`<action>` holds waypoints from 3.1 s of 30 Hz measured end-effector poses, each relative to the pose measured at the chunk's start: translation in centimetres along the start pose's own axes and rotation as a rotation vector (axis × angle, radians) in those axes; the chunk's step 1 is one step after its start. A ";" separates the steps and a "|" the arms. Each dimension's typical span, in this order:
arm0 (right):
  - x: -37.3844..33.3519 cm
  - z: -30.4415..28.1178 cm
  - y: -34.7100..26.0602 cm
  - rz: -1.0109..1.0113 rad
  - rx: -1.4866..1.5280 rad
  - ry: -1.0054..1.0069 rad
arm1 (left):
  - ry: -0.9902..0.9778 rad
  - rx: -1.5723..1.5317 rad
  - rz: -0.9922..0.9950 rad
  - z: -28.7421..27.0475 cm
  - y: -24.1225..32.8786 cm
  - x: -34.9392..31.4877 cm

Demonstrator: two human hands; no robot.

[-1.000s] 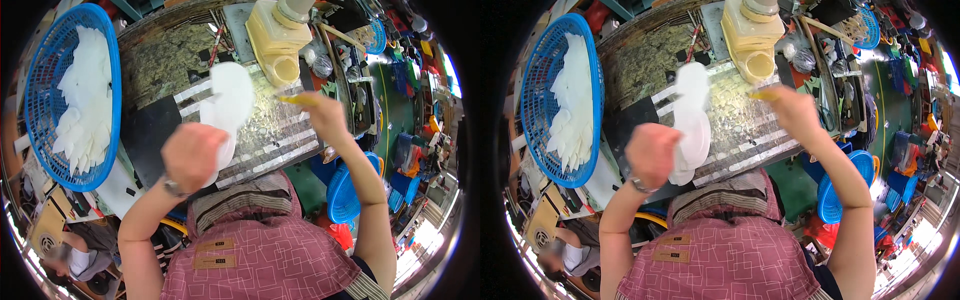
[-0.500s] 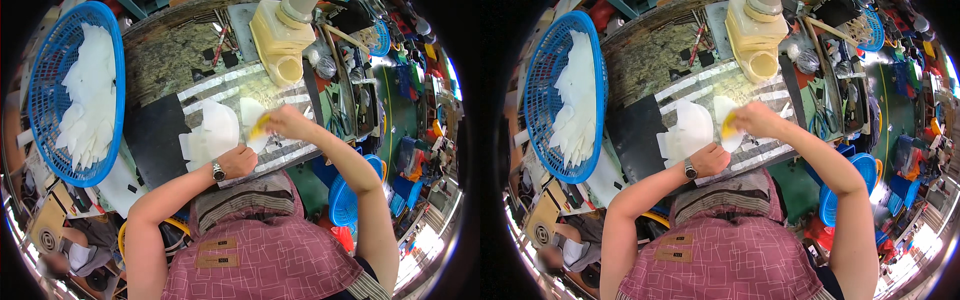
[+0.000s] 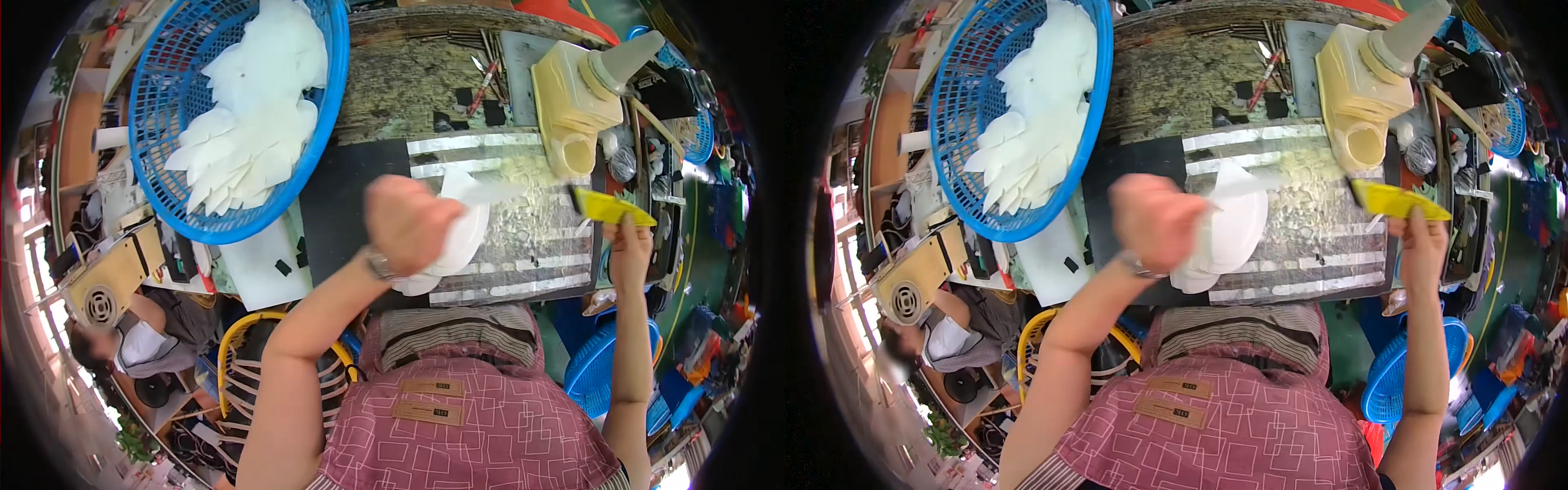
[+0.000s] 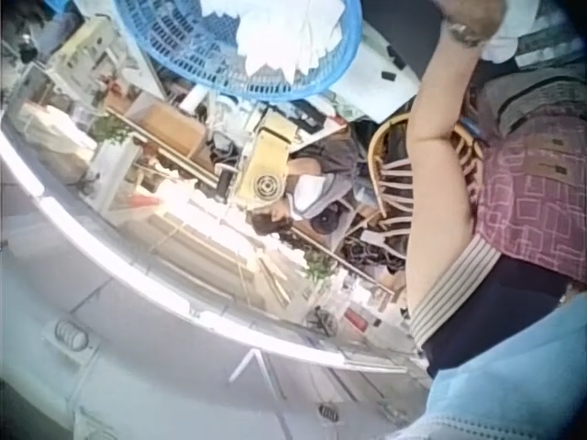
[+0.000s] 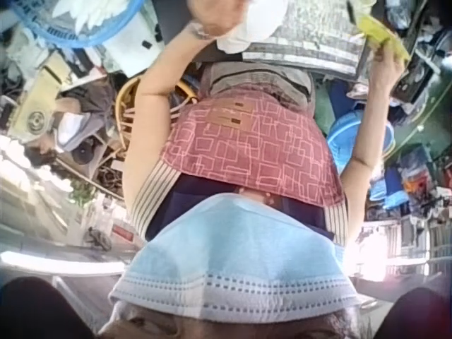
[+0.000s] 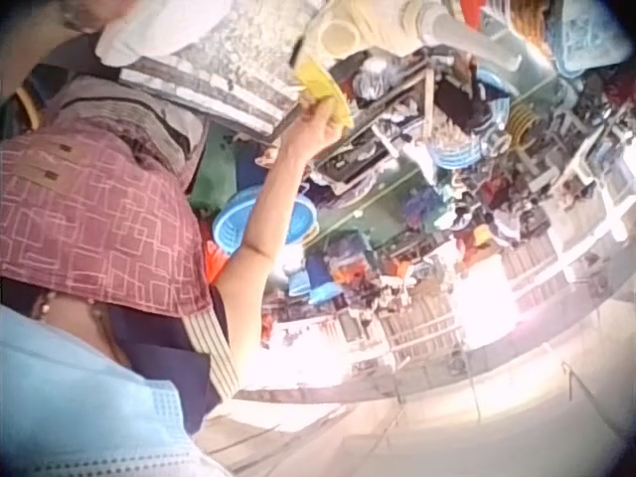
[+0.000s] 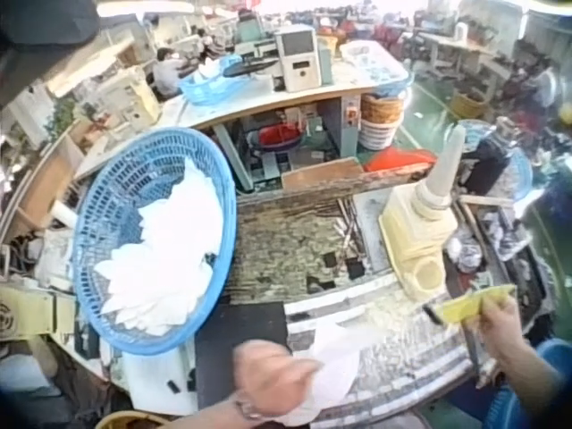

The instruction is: Applying glue to white shoe components using a brush and a glue dispenser in a workshop environment.

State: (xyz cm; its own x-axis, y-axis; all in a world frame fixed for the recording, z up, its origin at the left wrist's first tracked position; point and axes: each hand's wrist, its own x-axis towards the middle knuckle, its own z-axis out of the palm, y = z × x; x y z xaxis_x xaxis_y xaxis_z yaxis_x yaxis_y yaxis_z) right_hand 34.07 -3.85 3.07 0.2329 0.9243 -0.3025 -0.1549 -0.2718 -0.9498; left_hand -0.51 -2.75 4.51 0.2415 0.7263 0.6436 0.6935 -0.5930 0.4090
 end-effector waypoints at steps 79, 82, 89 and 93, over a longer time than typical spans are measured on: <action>-1.5 -0.2 2.2 -0.039 -0.464 -0.019 | -0.238 -0.347 0.295 5.0 0.1 -2.9; -0.2 -1.8 0.9 -0.104 -0.165 0.036 | -0.417 0.099 -0.091 -7.7 -1.4 2.5; 3.6 2.7 -0.9 -0.243 -0.446 -0.098 | -0.266 1.002 -0.061 -18.1 -10.9 -3.0; 6.8 3.3 -0.7 -0.408 -0.757 -0.114 | -0.254 0.349 -0.182 -8.6 -6.0 -2.4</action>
State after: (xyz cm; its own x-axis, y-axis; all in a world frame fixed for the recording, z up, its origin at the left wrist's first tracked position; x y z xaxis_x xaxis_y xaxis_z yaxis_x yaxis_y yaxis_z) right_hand 32.59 3.48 1.96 0.0275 0.9986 0.0451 0.6100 0.0190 -0.7922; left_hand -11.10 -3.87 6.07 0.2231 0.8956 0.3848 0.9164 -0.3273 0.2305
